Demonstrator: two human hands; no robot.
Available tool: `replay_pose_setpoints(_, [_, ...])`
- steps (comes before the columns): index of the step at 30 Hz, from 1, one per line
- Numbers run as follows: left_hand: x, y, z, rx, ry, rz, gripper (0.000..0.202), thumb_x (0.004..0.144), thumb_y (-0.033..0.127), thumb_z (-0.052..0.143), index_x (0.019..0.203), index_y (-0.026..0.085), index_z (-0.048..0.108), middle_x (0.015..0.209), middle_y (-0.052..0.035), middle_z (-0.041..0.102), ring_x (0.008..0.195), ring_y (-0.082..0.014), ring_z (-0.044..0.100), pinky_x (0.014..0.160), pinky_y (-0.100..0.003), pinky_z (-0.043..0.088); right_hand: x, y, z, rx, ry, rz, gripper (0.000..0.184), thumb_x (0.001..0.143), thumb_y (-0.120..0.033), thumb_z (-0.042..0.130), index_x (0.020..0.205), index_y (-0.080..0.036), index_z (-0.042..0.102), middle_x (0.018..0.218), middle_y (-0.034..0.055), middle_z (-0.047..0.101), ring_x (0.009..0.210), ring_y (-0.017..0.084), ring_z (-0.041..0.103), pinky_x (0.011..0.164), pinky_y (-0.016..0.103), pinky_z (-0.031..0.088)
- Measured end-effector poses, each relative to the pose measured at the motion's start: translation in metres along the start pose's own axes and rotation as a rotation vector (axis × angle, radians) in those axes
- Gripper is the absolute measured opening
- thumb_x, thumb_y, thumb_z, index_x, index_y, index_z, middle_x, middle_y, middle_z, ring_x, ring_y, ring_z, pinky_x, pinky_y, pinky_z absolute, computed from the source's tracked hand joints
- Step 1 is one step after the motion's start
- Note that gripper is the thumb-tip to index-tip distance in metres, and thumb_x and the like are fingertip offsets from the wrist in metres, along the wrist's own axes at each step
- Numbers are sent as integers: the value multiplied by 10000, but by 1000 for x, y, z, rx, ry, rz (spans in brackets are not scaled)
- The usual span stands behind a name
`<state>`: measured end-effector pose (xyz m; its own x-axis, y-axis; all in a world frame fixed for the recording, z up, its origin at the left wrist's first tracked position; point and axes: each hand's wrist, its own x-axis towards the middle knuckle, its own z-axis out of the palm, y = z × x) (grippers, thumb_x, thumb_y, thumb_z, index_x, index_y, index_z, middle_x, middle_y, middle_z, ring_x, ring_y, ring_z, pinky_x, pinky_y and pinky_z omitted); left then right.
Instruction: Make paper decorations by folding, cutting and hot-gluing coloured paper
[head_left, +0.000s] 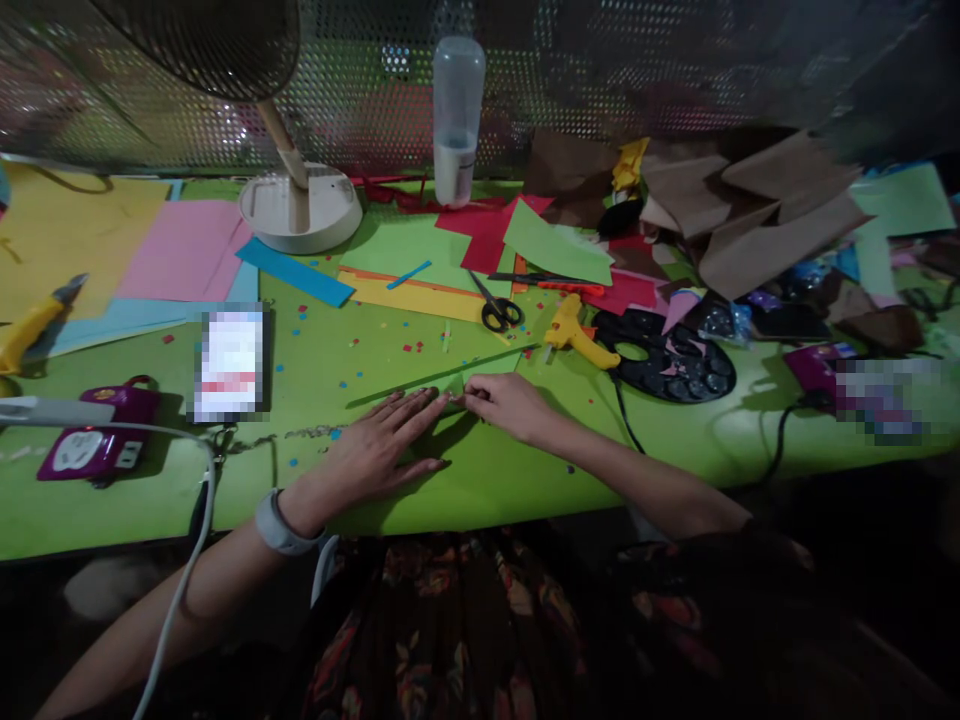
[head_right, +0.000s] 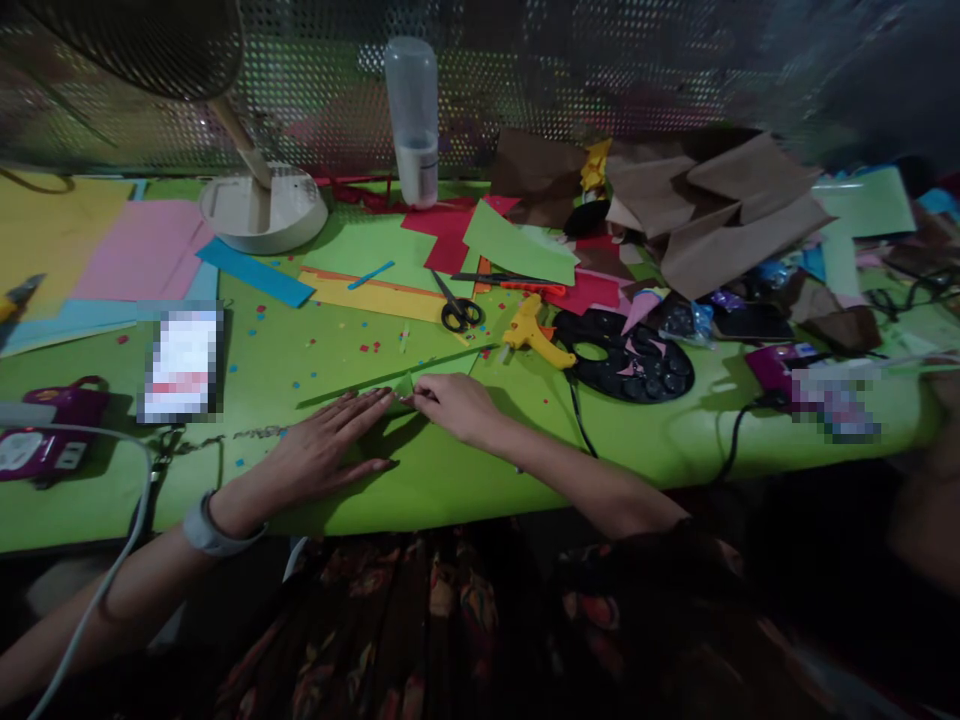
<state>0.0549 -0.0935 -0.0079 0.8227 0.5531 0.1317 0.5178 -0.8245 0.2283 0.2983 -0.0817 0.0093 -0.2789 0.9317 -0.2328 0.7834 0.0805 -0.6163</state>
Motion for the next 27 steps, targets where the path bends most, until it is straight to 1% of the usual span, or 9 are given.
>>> replay_pose_setpoints(2, [0, 0, 1, 17, -12, 9, 792, 948, 562, 490, 1576, 187, 185, 1536, -156, 426, 1397, -292, 440, 1155, -465, 375, 0, -3, 2, -6, 14, 14, 217, 947, -367, 595, 877, -190, 699, 755, 13, 699, 644, 134, 574, 579, 250, 324])
replay_pose_setpoints(5, [-1, -1, 4, 37, -15, -2, 785, 947, 577, 477, 1566, 166, 225, 1537, -161, 422, 1404, -296, 429, 1164, -468, 364, -1, -5, 6, -30, 41, -5, 219, 959, -377, 583, 915, -187, 682, 810, 23, 714, 672, 135, 596, 598, 249, 349])
replay_pose_setpoints(8, [-2, -2, 6, 48, -23, 3, 760, 950, 572, 474, 1554, 159, 267, 1551, -160, 400, 1421, -288, 402, 1175, -464, 349, -4, -3, 10, -131, 118, -52, 222, 969, -380, 572, 916, -188, 670, 833, 27, 710, 680, 142, 592, 587, 255, 330])
replay_pose_setpoints(12, [-2, -3, 7, 24, -22, 9, 713, 954, 556, 479, 1536, 178, 317, 1578, -154, 353, 1437, -288, 376, 1174, -473, 346, -9, 6, 12, -236, 245, -182, 201, 975, -344, 566, 925, -186, 679, 895, 38, 705, 761, 157, 599, 580, 262, 322])
replay_pose_setpoints(14, [-1, -3, 6, 22, -27, 0, 703, 955, 555, 475, 1532, 181, 327, 1601, -150, 303, 1452, -295, 346, 1173, -479, 343, -11, 12, 12, -246, 286, -258, 188, 978, -314, 558, 953, -185, 692, 928, 46, 697, 814, 162, 603, 595, 260, 348])
replay_pose_setpoints(16, [0, -3, 4, 23, -40, 2, 701, 960, 554, 462, 1536, 182, 318, 1609, -137, 286, 1467, -293, 315, 1182, -479, 327, -14, 16, 13, -260, 319, -333, 202, 987, -288, 531, 1005, -188, 706, 957, 61, 684, 869, 171, 599, 620, 262, 379])
replay_pose_setpoints(18, [1, -2, 3, 16, -50, 17, 700, 967, 549, 450, 1546, 188, 294, 1593, -118, 329, 1471, -278, 310, 1195, -476, 303, -16, 19, 15, -288, 338, -397, 241, 991, -278, 506, 1098, -196, 706, 970, 74, 670, 899, 183, 588, 650, 273, 407])
replay_pose_setpoints(21, [2, -3, 3, 12, -37, 29, 718, 967, 549, 452, 1557, 185, 263, 1558, -113, 397, 1456, -263, 343, 1199, -472, 297, -17, 21, 18, -356, 337, -457, 303, 985, -306, 509, 1216, -212, 682, 963, 81, 656, 881, 200, 564, 700, 305, 433])
replay_pose_setpoints(27, [2, -3, 6, 22, 4, 35, 726, 965, 556, 449, 1560, 185, 258, 1542, -129, 417, 1432, -266, 388, 1187, -472, 321, -16, 22, 19, -440, 310, -484, 318, 998, -336, 480, 1191, -222, 705, 934, 95, 633, 875, 214, 524, 689, 321, 426])
